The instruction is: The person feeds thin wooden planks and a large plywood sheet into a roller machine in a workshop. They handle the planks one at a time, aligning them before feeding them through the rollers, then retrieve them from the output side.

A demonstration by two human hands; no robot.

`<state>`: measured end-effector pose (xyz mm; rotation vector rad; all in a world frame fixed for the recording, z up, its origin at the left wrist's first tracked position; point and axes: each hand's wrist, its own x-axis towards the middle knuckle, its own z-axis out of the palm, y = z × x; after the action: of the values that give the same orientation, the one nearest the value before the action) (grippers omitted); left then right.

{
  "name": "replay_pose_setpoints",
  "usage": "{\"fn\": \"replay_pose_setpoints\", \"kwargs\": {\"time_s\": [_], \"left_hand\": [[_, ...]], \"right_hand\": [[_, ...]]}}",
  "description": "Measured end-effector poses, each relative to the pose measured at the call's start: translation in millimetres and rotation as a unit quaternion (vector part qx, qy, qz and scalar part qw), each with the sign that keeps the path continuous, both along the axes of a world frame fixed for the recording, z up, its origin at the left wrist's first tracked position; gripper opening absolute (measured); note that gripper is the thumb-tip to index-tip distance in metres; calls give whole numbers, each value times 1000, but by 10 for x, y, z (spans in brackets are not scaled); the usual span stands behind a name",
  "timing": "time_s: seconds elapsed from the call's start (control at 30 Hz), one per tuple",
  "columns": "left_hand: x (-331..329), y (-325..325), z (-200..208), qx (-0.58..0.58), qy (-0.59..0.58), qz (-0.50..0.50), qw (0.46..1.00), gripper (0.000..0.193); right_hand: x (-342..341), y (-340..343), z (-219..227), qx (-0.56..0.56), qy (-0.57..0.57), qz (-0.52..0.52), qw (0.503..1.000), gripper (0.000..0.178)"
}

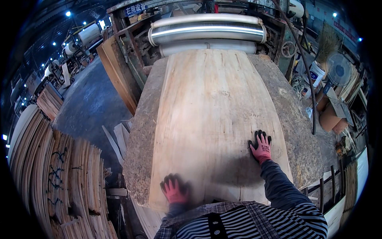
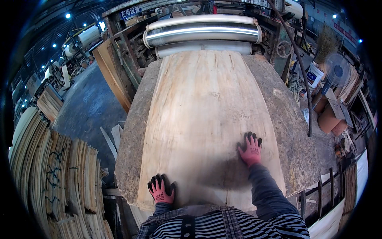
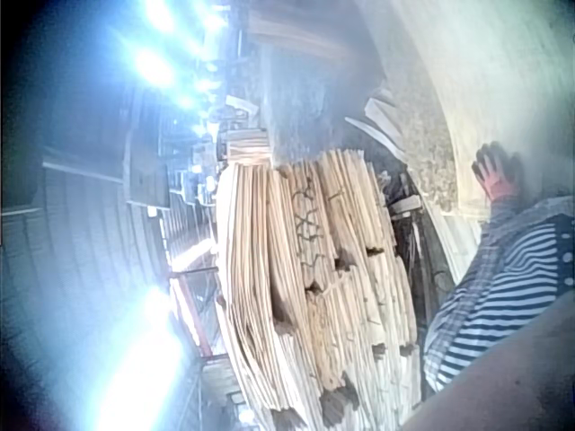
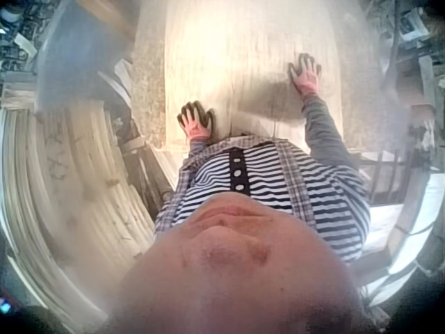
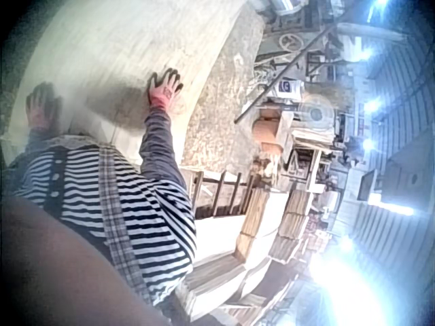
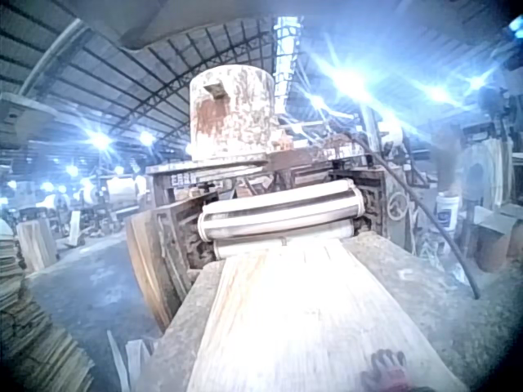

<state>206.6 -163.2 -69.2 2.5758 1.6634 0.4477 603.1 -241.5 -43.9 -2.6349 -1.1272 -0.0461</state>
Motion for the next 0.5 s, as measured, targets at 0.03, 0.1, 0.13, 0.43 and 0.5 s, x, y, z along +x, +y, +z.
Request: {"fn": "replay_pose_setpoints", "kwargs": {"time_s": [0.03,0.1,0.13,0.43,0.5], "left_hand": [[-1,0,2,1,-4,-2,1000,74],[-5,-4,8,2,-13,-6,1000,74],[-8,-2,-5,1,-11,-4,1000,74],[-4,-10,12,-4,-10,-5,1000,72],[17,-25,93,2,-21,-11,1000,67]], "right_hand": [[6,-2,-12,1,-2,2,1000,64],[16,-8,-29,4,-7,6,1000,64],[15,-8,-33,6,-5,5,1000,64],[22,-8,-49,11,-3,1,1000,63],[15,-6,-37,8,1,-1,1000,63]]}}
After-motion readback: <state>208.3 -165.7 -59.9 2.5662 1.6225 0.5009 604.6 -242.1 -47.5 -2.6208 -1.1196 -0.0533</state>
